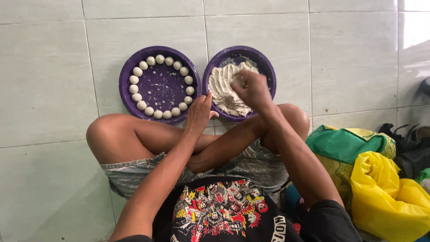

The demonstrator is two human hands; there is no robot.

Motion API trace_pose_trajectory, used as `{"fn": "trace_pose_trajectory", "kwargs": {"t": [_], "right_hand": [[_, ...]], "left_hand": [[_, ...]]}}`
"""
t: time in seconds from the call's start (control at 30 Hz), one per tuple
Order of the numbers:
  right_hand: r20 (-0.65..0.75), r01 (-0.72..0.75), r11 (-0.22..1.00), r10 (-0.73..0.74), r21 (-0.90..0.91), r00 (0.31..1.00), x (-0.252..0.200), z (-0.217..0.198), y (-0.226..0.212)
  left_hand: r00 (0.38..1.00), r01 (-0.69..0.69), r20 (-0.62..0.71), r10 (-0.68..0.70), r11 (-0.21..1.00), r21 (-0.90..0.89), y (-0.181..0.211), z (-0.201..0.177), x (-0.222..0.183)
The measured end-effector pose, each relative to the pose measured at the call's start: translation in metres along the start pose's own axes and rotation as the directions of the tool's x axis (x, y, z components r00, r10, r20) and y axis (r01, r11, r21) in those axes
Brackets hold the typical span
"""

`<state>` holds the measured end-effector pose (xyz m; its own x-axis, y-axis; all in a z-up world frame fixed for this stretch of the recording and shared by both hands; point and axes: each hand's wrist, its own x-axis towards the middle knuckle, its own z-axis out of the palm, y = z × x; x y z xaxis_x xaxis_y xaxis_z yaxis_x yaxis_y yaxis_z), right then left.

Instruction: Rolling small pieces of dough into uniform balls and arranging them in a tray

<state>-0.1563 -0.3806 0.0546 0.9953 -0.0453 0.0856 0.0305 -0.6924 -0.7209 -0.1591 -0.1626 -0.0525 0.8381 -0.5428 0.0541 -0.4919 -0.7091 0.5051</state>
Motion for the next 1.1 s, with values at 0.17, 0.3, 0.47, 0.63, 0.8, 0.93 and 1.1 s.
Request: {"fn": "trace_pose_trajectory", "kwargs": {"t": [0.17, 0.3, 0.47, 0.63, 0.8, 0.93, 1.1], "right_hand": [[0.282, -0.578, 0.497, 0.548, 0.647, 0.787, 0.007, -0.025, -0.04], [0.375, -0.646, 0.248, 0.645, 0.722, 0.666, 0.009, -0.011, -0.042], [0.378, -0.621, 0.221, 0.628, 0.752, 0.68, 0.006, 0.014, -0.018], [0.41, -0.591, 0.179, 0.564, 0.787, 0.717, 0.004, 0.004, -0.05], [0.413, -0.576, 0.231, 0.499, 0.784, 0.762, -0.001, 0.029, -0.015], [0.406, -0.568, 0.18, 0.533, 0.803, 0.743, 0.0, 0.025, -0.024], [0.409, -0.538, 0.164, 0.481, 0.827, 0.775, -0.005, 0.021, -0.041]], "left_hand": [[1.0, -0.005, 0.015, 0.004, 0.998, 0.065, 0.0, 0.0, 0.001], [1.0, -0.023, 0.013, 0.022, 0.999, 0.025, -0.001, -0.002, 0.001], [1.0, -0.023, 0.012, 0.023, 1.0, 0.014, 0.002, -0.007, 0.001], [0.999, -0.023, 0.033, 0.023, 1.0, 0.016, 0.001, -0.006, 0.001], [0.994, -0.002, 0.105, 0.003, 1.0, -0.006, 0.008, -0.022, 0.001], [0.974, 0.126, 0.213, -0.079, 0.969, -0.215, 0.01, -0.048, -0.003], [0.961, 0.265, 0.199, -0.191, 0.84, -0.474, 0.005, -0.069, -0.016]]}}
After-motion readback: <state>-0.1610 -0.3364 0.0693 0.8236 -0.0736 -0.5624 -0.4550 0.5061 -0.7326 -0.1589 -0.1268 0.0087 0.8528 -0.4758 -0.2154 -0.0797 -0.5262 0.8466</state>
